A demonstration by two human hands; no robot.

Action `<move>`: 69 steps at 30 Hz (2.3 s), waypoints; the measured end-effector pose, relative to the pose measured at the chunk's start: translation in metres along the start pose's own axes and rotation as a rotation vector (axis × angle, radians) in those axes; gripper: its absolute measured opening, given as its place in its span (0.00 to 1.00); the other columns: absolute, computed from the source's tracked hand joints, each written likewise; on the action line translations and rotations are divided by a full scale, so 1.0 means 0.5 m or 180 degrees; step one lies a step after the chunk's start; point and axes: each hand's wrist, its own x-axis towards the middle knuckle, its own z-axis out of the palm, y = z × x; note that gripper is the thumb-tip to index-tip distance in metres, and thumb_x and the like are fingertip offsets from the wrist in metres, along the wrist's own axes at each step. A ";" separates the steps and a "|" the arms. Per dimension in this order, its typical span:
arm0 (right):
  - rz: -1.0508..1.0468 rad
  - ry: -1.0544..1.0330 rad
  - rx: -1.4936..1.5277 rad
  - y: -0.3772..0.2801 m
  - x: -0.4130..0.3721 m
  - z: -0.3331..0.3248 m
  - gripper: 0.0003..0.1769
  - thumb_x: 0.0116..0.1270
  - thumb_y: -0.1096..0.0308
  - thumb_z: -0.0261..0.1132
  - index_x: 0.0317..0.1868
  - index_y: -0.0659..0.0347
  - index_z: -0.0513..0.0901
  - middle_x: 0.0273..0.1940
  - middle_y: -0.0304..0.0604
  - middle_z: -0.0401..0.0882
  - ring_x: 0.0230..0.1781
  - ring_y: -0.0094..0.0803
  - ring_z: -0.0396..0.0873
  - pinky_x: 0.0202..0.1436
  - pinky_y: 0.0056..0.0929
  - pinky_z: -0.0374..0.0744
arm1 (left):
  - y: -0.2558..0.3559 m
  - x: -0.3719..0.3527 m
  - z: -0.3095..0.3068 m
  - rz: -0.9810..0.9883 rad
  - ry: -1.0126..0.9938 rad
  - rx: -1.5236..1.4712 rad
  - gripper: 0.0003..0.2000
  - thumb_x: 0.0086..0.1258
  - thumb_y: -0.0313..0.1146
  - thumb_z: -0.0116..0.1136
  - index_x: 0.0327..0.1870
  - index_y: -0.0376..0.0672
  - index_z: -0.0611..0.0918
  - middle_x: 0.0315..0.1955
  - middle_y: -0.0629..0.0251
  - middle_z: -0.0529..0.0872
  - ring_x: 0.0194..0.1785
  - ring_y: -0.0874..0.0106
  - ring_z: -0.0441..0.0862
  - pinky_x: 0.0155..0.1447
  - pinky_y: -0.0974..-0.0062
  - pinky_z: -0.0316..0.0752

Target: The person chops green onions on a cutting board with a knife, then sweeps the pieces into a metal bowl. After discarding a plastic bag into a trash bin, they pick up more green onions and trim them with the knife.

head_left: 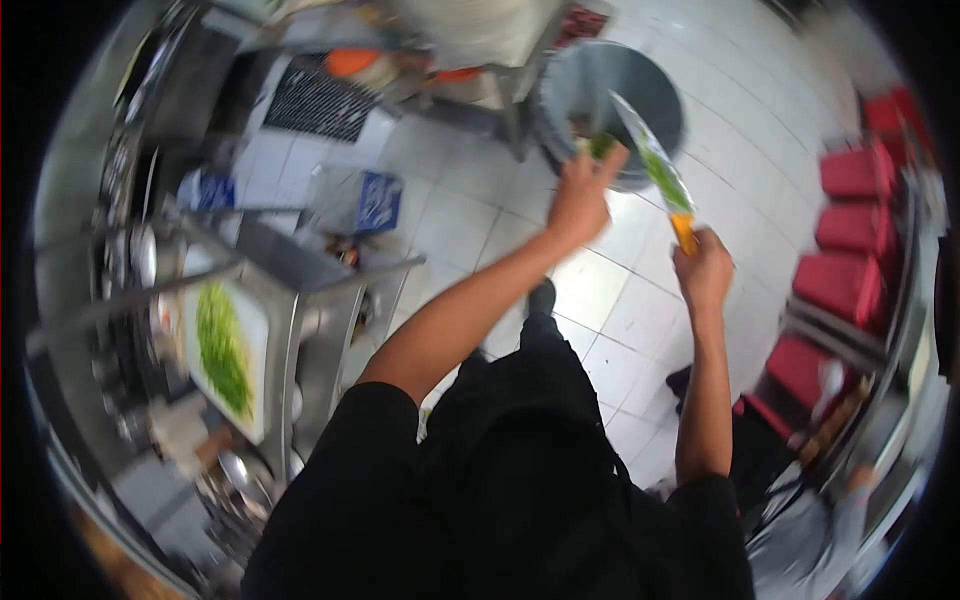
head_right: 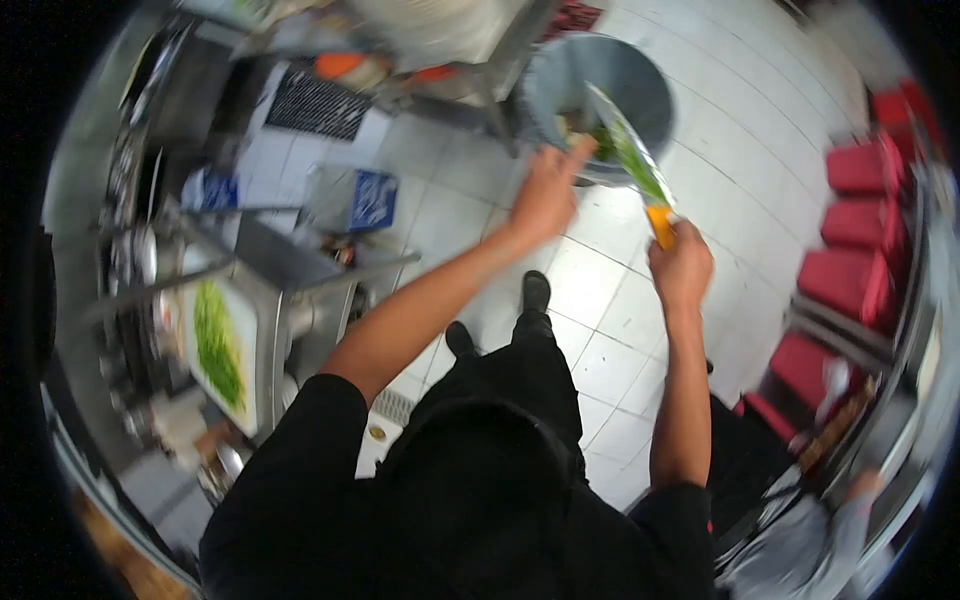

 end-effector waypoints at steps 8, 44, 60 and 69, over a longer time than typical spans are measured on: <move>-0.1580 -0.0999 0.0569 -0.181 -0.074 -0.138 0.17 0.52 0.78 0.75 0.43 0.69 0.82 0.37 0.55 0.86 0.36 0.48 0.86 0.45 0.40 0.83 | 0.090 -0.350 -0.218 -0.0016 0.0812 0.0800 0.44 0.62 0.17 0.53 0.78 0.76 0.65 0.68 0.48 0.62 0.73 0.46 0.59 0.75 0.40 0.57; -0.6839 -0.1135 -0.0284 -1.475 -0.975 -0.155 0.14 0.54 0.71 0.68 0.42 0.64 0.85 0.39 0.53 0.85 0.44 0.51 0.84 0.52 0.46 0.81 | -0.279 -1.601 -0.875 -0.4628 0.3534 0.1145 0.53 0.51 0.37 0.77 0.81 0.61 0.59 0.81 0.42 0.42 0.82 0.34 0.32 0.75 0.25 0.40; -0.2335 -0.6119 0.0931 -1.433 -0.971 0.050 0.18 0.70 0.58 0.67 0.47 0.67 0.82 0.26 0.40 0.79 0.17 0.23 0.74 0.18 0.21 0.72 | -0.149 -1.483 -0.861 -0.3224 0.3331 0.2140 0.44 0.52 0.14 0.62 0.77 0.54 0.68 0.76 0.44 0.56 0.77 0.35 0.51 0.75 0.37 0.54; -0.2462 -0.6366 0.0647 -1.418 -0.979 0.040 0.19 0.68 0.56 0.68 0.45 0.67 0.82 0.27 0.40 0.80 0.18 0.23 0.75 0.20 0.22 0.72 | -0.217 -1.543 -0.849 -0.3752 0.2917 0.2469 0.52 0.48 0.17 0.66 0.80 0.56 0.61 0.78 0.43 0.52 0.78 0.33 0.48 0.75 0.32 0.50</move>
